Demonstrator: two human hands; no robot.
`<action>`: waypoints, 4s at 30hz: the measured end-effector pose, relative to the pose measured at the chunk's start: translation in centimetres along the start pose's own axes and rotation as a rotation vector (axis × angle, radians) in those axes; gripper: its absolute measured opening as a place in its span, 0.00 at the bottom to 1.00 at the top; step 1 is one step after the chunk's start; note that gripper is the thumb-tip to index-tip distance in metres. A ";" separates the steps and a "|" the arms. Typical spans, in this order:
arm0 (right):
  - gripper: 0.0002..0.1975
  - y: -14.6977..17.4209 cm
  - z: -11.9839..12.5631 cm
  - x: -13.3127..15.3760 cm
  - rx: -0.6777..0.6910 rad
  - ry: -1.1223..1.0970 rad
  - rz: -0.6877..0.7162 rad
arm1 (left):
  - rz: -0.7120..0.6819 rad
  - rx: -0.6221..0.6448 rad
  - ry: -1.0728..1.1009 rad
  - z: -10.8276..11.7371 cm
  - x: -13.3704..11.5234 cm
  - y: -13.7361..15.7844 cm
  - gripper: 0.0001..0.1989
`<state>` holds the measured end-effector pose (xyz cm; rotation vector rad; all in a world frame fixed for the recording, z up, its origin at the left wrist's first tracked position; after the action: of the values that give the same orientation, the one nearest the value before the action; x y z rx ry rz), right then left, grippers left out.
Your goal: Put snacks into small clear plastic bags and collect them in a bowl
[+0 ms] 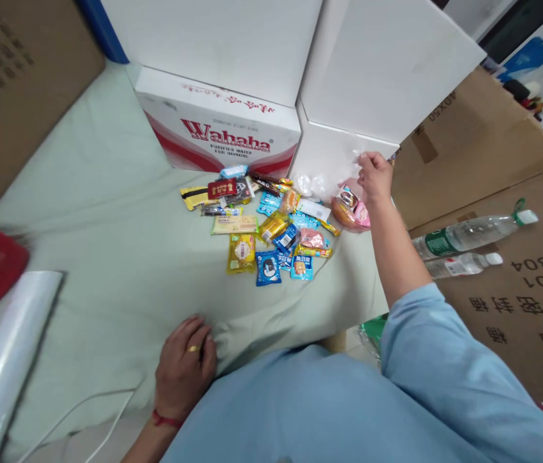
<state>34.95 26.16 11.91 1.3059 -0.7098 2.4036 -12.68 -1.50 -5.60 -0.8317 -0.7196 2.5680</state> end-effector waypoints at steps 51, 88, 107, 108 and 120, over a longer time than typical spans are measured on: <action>0.27 28.4 -4.1 -2.2 0.582 -0.633 -0.634 | 0.917 0.064 1.301 -7.0 -5.7 -11.0 0.23; 0.13 28.0 -6.5 0.0 0.476 0.068 0.370 | 1.284 0.086 1.879 -6.0 -3.8 -9.8 0.25; 0.15 28.5 2.7 -2.5 0.302 -0.400 -0.298 | 1.243 0.257 1.715 -3.7 -1.0 -9.7 0.22; 0.16 28.3 3.2 -2.5 0.308 -0.455 -0.376 | 1.241 0.359 1.723 -3.3 -1.4 -9.8 0.23; 0.18 24.4 2.3 -3.1 0.554 -0.370 -0.391 | 1.225 0.660 1.436 -3.8 -0.7 -8.6 0.32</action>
<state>26.27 4.57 3.73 1.9210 0.1619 2.1195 -8.39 6.47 -3.12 -2.7212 1.2768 1.6291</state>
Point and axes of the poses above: each hand's wrist, its own y-axis away from the middle knuckle, its own z-axis out of the back of the hand, x = y × z, the point moved 4 cm from there along -y, towards the middle knuckle, and after that the axes turned 3 degrees about -x, right-handed, at the moved point
